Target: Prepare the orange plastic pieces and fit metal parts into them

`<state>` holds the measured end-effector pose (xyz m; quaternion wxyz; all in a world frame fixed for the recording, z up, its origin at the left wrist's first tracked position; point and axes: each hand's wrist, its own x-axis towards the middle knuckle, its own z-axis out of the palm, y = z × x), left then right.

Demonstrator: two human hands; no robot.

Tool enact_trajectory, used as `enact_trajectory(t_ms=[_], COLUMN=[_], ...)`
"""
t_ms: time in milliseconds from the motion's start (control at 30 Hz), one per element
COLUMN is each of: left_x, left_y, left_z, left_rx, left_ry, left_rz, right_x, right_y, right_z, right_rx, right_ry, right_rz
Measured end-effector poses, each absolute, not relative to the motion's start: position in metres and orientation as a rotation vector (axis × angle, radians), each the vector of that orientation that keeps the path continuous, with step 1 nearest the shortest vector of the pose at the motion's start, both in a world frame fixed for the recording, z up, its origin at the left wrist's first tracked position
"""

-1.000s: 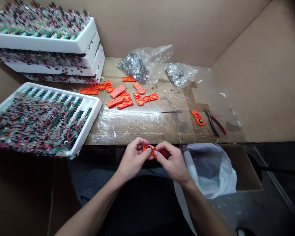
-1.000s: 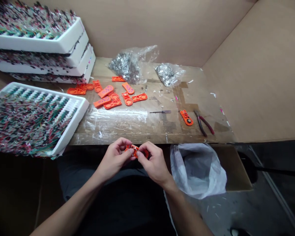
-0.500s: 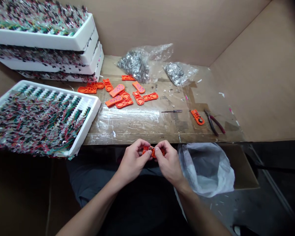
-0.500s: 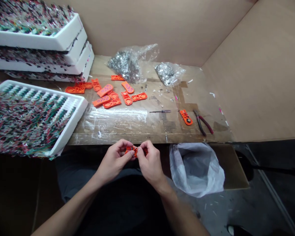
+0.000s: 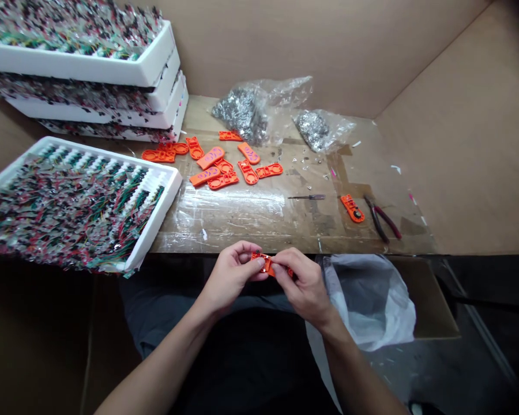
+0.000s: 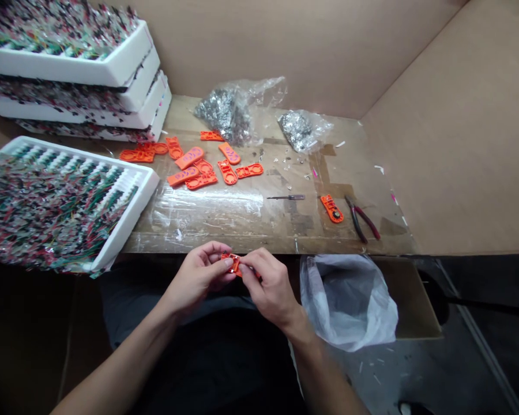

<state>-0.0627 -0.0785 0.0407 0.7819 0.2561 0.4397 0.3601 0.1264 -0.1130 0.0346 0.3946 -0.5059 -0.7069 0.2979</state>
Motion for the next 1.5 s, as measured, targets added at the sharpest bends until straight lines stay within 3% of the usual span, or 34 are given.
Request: enact_trajectory(t_ms=[200,467,967,1500], left_x=[-0.062,-0.049,-0.064,-0.057], left_y=[-0.077,-0.081,-0.072,-0.078], left_z=[0.043,0.034,0.048,0.03], left_rx=[0.468,0.359,0.675,0.669], left_ry=[0.949,0.95,0.97,0.809], left_rz=[0.815,0.862,0.772,0.724], right_x=[0.134,0.136,0.138,0.151], right_y=[-0.115,-0.108,-0.12,-0.131], right_z=[0.032,0.032,0.009,0.007], right_rx=[-1.098,-1.093,-1.371,-1.456], right_ry=[-2.059,-2.165,-1.611,-1.472], right_rz=[0.42,0.64,0.959,0.985])
